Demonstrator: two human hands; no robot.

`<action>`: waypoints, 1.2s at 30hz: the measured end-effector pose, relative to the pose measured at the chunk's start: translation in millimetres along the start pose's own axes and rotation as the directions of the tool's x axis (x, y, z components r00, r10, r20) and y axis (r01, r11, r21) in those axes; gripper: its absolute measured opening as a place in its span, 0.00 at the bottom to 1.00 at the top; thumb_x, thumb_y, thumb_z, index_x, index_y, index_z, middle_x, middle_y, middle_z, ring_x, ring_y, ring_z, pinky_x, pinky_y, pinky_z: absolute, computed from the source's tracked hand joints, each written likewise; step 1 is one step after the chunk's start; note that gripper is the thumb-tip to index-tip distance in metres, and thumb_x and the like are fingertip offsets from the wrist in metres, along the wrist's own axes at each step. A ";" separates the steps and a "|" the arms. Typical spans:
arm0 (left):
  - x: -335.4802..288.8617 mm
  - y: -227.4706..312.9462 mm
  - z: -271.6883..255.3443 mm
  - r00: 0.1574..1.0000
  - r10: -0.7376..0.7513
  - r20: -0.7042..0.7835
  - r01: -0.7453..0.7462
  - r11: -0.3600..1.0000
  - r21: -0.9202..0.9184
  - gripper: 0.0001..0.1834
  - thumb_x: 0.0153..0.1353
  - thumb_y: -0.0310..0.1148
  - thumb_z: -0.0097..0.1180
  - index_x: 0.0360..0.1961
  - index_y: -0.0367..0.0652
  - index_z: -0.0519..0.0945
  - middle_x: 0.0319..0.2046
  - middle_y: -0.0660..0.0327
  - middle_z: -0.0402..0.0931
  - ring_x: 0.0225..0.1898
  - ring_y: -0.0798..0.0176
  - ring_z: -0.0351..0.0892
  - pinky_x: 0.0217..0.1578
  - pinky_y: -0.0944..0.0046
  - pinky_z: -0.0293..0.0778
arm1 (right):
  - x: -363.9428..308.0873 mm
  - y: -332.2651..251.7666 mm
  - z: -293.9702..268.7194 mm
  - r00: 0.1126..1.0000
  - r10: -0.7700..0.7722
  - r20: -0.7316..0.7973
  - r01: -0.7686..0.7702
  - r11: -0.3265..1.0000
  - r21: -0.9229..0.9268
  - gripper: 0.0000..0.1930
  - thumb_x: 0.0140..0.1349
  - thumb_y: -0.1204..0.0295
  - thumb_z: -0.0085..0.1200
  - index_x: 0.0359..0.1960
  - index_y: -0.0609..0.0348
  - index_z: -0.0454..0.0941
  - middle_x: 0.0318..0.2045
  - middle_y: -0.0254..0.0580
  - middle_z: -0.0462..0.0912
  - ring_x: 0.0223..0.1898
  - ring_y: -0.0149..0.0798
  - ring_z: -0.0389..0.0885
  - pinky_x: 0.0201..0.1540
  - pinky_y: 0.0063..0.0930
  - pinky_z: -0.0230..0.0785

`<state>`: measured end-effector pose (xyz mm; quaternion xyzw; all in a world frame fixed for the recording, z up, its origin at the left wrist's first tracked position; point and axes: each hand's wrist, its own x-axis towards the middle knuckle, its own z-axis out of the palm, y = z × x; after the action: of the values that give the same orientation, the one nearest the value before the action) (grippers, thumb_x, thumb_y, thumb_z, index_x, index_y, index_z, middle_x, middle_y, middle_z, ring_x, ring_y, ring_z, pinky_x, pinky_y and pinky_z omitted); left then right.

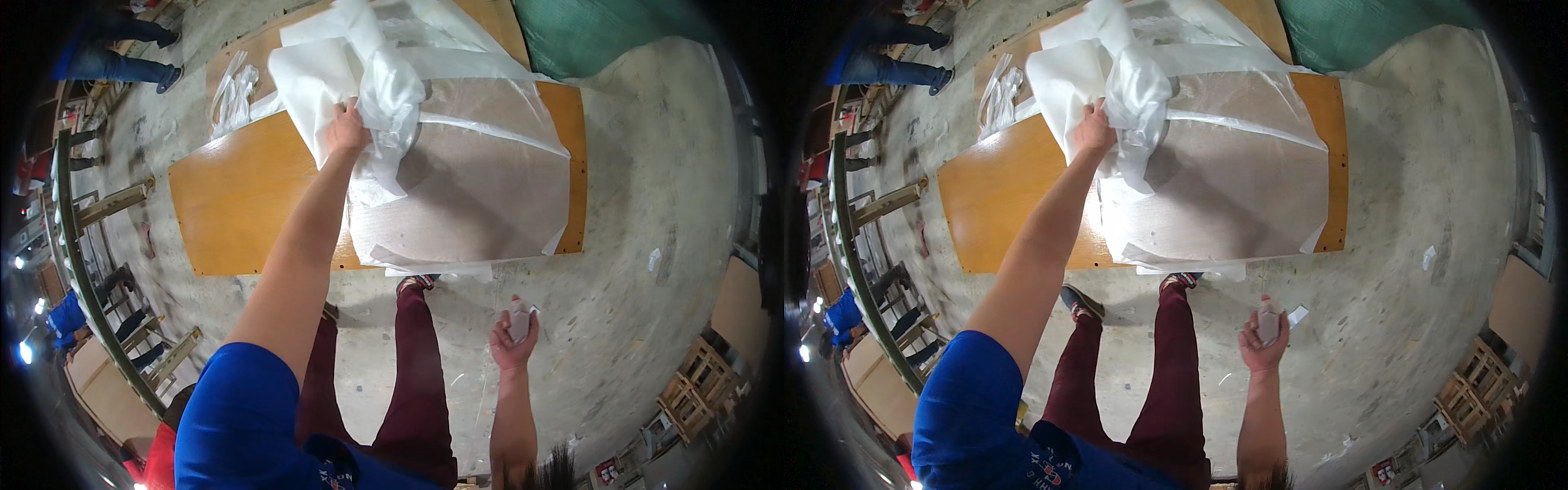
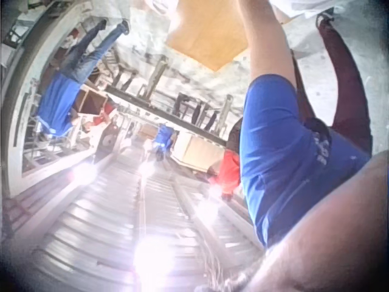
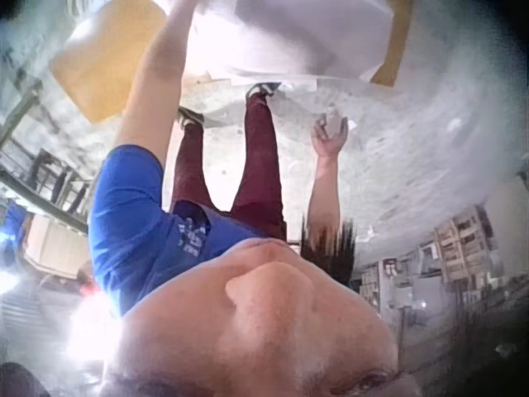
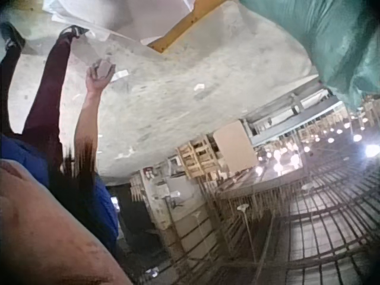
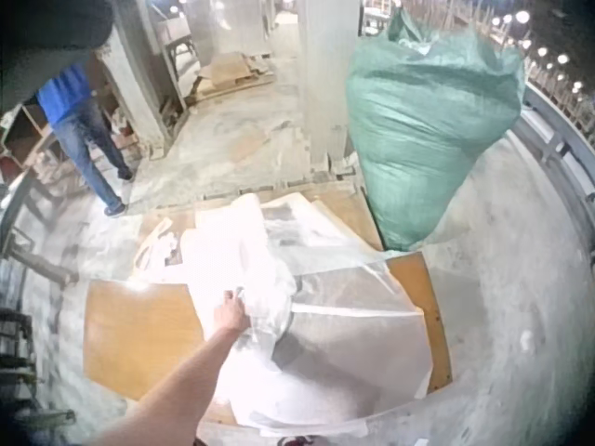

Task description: The person wipes the surfaces of wooden furniture parts using a white cloth. They handle multiple pieces, including flat panels and curved components, moving them from a stack to a roller conveyor and then to the floor. The person wipes both sides of the panels and removes protective plastic film from the wood before continuing to clean.

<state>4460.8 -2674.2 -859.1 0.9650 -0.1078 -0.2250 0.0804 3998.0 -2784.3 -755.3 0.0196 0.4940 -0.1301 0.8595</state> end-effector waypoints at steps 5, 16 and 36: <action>2.1 38.3 8.1 0.916 0.307 -0.260 -0.252 0.941 0.225 0.13 0.62 0.35 0.44 0.46 0.51 0.76 0.55 0.59 0.65 0.50 0.51 0.70 0.52 0.56 0.67 | 3.6 -35.8 0.1 0.993 -0.050 0.110 0.048 0.999 0.016 0.24 0.67 0.49 0.35 0.56 0.50 0.67 0.23 0.39 0.72 0.10 0.27 0.59 0.11 0.22 0.51; -257.0 73.7 66.2 0.500 0.611 0.614 -0.519 0.779 -0.352 0.24 0.61 0.46 0.46 0.57 0.52 0.64 0.36 0.51 0.77 0.40 0.49 0.79 0.41 0.51 0.74 | -73.3 -55.3 -6.0 0.904 -0.324 0.278 0.266 0.937 0.227 0.27 0.67 0.46 0.34 0.61 0.46 0.61 0.26 0.38 0.69 0.11 0.26 0.59 0.13 0.20 0.46; -394.2 -153.6 -33.7 0.717 -0.307 0.625 -0.166 0.796 0.582 0.22 0.66 0.42 0.37 0.59 0.53 0.69 0.54 0.53 0.73 0.56 0.50 0.71 0.57 0.45 0.62 | -188.8 -112.1 -80.7 0.902 -0.310 0.300 0.205 0.920 0.334 0.28 0.66 0.45 0.37 0.61 0.48 0.62 0.25 0.36 0.68 0.11 0.27 0.61 0.12 0.22 0.51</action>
<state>4157.3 -2426.2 -696.1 0.7861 -0.1562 -0.5256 -0.2854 3812.4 -2840.8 -624.7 0.0580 0.3078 -0.3170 0.8952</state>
